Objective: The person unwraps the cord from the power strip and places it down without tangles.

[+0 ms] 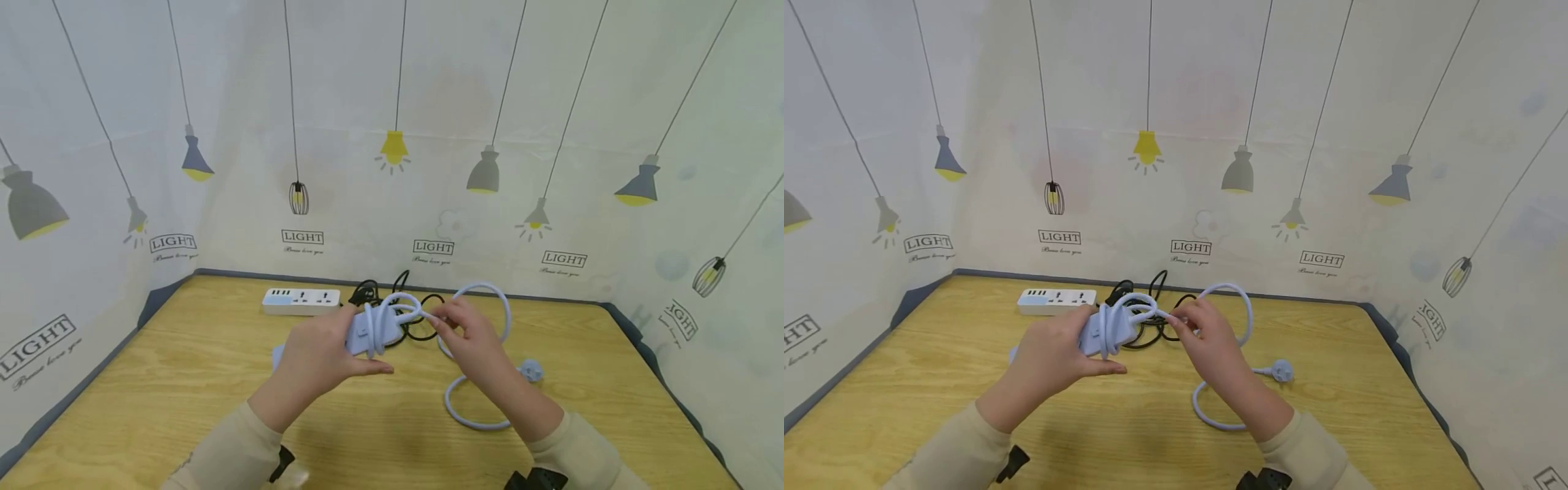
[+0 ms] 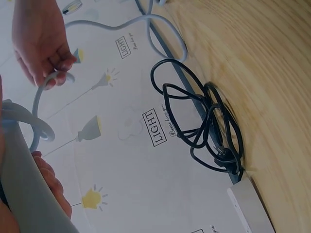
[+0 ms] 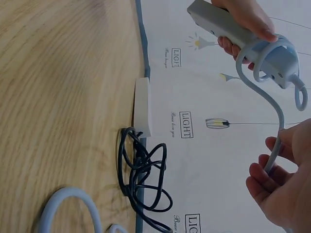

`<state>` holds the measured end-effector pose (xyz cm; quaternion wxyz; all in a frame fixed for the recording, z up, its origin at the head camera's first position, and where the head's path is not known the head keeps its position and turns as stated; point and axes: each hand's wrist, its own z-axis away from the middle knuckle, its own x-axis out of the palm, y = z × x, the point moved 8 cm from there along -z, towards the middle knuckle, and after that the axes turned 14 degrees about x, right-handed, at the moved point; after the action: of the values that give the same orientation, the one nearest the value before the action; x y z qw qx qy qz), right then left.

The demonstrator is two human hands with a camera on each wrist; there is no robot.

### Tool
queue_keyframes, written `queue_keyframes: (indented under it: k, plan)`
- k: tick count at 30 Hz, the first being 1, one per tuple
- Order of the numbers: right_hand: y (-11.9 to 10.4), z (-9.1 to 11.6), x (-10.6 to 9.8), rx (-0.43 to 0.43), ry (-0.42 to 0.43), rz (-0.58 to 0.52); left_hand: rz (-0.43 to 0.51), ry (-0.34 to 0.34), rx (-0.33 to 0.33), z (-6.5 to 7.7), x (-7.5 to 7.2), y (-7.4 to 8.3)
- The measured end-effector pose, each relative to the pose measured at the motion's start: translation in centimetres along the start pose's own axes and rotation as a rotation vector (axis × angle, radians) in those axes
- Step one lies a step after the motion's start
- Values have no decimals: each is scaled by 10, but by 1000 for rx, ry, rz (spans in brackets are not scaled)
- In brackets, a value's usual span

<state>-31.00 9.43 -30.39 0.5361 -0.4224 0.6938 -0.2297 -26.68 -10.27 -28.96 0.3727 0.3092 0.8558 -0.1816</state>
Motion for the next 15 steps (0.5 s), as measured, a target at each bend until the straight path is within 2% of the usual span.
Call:
queue_keyframes:
  k: [7,15]
  plan:
    - [10,7,3,54,-66,52,7,-15,-71,3,-1,-10]
    - [11,21,-2,24,-87,87,30,-49,-132,5,1,-22]
